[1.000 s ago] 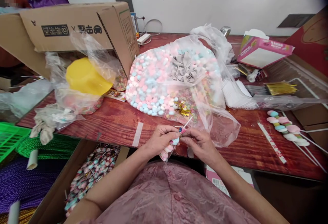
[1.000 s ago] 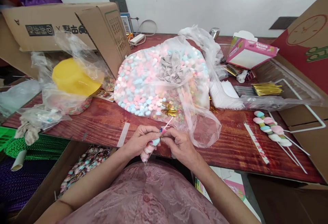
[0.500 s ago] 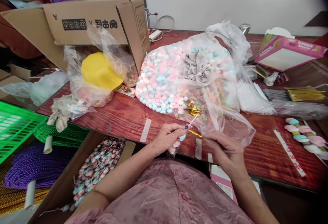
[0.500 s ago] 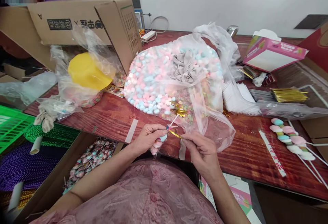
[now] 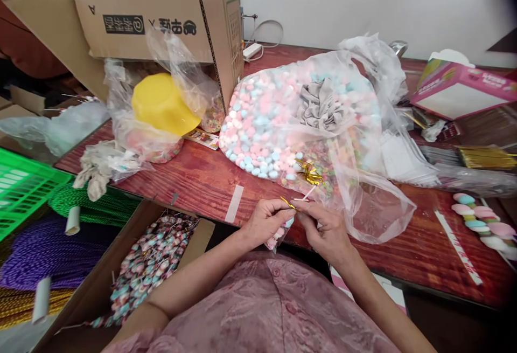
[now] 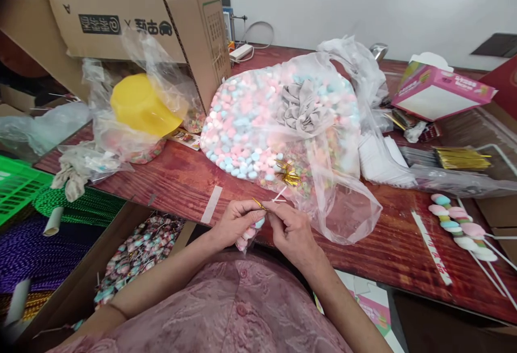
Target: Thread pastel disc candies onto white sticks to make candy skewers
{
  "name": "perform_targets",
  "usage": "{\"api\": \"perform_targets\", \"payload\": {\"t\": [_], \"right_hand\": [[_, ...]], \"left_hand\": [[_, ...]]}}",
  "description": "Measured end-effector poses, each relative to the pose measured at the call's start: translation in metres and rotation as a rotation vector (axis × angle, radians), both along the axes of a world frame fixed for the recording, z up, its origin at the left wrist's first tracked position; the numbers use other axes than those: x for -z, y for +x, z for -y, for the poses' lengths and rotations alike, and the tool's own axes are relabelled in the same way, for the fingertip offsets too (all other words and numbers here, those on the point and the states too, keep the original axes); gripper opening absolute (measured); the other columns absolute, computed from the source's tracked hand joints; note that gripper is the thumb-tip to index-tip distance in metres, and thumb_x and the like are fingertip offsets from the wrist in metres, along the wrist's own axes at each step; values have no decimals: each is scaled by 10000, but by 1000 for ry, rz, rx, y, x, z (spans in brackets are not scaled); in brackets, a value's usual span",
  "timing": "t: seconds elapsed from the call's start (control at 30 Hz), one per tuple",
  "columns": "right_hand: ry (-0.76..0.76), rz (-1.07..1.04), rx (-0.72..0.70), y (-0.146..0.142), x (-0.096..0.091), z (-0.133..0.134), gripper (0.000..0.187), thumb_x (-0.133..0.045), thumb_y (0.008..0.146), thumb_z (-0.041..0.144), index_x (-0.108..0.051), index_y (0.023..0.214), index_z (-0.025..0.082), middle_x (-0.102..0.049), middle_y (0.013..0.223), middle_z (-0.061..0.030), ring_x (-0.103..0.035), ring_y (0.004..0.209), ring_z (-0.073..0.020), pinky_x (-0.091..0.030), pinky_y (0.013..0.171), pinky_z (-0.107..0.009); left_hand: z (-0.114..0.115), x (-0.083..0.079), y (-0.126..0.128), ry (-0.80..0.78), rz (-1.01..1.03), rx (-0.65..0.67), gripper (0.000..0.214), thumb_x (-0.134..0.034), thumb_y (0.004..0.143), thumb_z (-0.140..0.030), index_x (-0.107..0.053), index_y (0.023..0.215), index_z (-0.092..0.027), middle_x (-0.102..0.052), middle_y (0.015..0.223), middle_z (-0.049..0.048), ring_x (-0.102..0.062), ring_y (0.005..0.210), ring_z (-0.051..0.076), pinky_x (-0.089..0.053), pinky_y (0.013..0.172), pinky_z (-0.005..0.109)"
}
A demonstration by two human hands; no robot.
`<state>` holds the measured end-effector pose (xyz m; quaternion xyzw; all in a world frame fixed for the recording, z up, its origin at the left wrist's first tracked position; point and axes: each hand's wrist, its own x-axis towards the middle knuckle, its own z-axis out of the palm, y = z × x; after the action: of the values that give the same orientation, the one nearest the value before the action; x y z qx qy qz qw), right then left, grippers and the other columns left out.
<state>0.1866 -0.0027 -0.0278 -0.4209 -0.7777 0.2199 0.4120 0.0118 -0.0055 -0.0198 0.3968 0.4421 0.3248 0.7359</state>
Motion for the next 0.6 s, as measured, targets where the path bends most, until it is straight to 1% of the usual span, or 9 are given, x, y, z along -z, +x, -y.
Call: {"api": "perform_targets", "payload": {"t": [0.13, 0.23, 0.33, 0.4, 0.5, 0.57, 0.6], "right_hand": [[-70, -10, -16, -2, -2, 2, 301, -557, 895, 144, -736, 1112, 251, -784, 988, -48, -747, 836, -194, -601, 744, -322], [-74, -5, -20, -1, -2, 3, 295, -551, 896, 148, -721, 1115, 250, -780, 980, -44, -736, 809, -188, -590, 727, -324], [-83, -55, 9, 0, 2, 7, 293, -571, 901, 175, -667, 1168, 244, -738, 787, -6, -663, 632, -152, -542, 621, -292], [-118, -140, 72, -2, 6, 11, 280, -597, 902, 207, -623, 1178, 242, -680, 706, 19, -612, 582, -143, -512, 595, -288], [-245, -275, 143, -6, 11, 18, 196, -634, 896, 261, -607, 1089, 243, -678, 763, 1, -630, 656, -158, -514, 633, -298], [-356, -380, 152, -7, 13, 19, 122, -661, 878, 295, -622, 978, 236, -680, 777, -7, -633, 680, -158, -517, 637, -286], [-403, -445, 161, -8, 13, 19, 115, -685, 859, 309, -624, 917, 232, -673, 764, -4, -626, 676, -154, -515, 634, -277]], "left_hand": [[-1, 1, 0, 26, -29, -29, 399, -683, 757, -552, -558, 801, -176, -396, 456, -112, -319, 290, 26, -314, 249, 139], [-2, 1, 1, 18, -40, -44, 366, -690, 753, -516, -570, 804, -174, -417, 477, -105, -334, 290, 28, -316, 248, 143], [-3, -1, 1, -9, -23, -57, 358, -692, 754, -507, -558, 786, -176, -429, 476, -103, -327, 281, 27, -317, 255, 148], [-2, -1, 1, -12, -10, -71, 348, -689, 755, -498, -551, 770, -179, -426, 467, -104, -319, 279, 30, -313, 255, 154], [0, -1, 2, 31, -17, -90, 322, -685, 755, -477, -570, 752, -177, -440, 474, -92, -336, 293, 38, -286, 268, 158], [1, -2, 3, 82, -26, -95, 303, -678, 763, -457, -586, 728, -170, -458, 490, -74, -355, 317, 40, -262, 297, 159], [2, -3, 4, 107, -32, -96, 297, -675, 769, -448, -594, 716, -167, -468, 504, -64, -366, 336, 40, -259, 318, 162]]}}
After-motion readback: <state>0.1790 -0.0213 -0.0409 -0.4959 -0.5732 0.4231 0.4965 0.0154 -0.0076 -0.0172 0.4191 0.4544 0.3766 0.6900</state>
